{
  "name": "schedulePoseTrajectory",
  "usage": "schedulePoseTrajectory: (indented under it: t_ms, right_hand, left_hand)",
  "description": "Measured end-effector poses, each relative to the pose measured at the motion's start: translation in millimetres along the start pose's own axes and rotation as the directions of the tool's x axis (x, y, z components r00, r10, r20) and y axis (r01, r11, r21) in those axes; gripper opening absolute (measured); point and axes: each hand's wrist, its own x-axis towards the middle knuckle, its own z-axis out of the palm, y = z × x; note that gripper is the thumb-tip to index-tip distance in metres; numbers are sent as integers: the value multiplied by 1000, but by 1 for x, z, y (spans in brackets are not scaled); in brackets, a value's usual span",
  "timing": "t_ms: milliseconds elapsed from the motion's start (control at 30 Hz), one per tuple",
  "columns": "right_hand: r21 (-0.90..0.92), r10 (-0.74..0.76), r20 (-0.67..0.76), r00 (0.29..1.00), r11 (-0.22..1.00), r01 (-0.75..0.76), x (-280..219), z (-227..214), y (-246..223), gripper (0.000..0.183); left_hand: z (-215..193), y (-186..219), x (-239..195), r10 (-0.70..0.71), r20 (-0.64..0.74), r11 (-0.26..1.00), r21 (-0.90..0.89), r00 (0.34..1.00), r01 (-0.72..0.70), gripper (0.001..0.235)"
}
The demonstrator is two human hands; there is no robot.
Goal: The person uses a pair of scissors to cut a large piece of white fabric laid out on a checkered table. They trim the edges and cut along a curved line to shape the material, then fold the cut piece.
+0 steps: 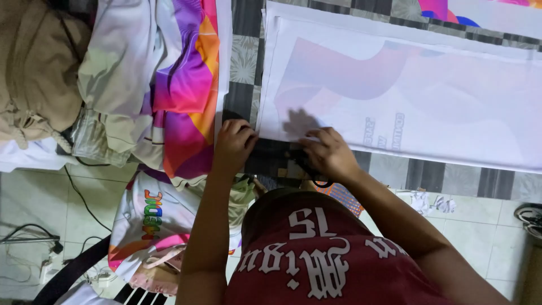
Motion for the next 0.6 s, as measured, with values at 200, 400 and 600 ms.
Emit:
schedulePoseTrajectory:
  t_ms: [200,400,600]
  right_hand:
    - [-69,134,25,991,989,-132,-31,-22,24,13]
    - [-19,194,-10,981,981,-194,-5,-39,28,12]
    - [-3,192,-5,981,981,-192,30,-38,59,12]
  left_hand:
    - [8,-3,20,-15,-91,1000,-7,996,14,18]
    - [33,-1,84,9,-110,995,96,994,2,11]
    - [67,-26,133,-1,-142,974,225,990,33,19]
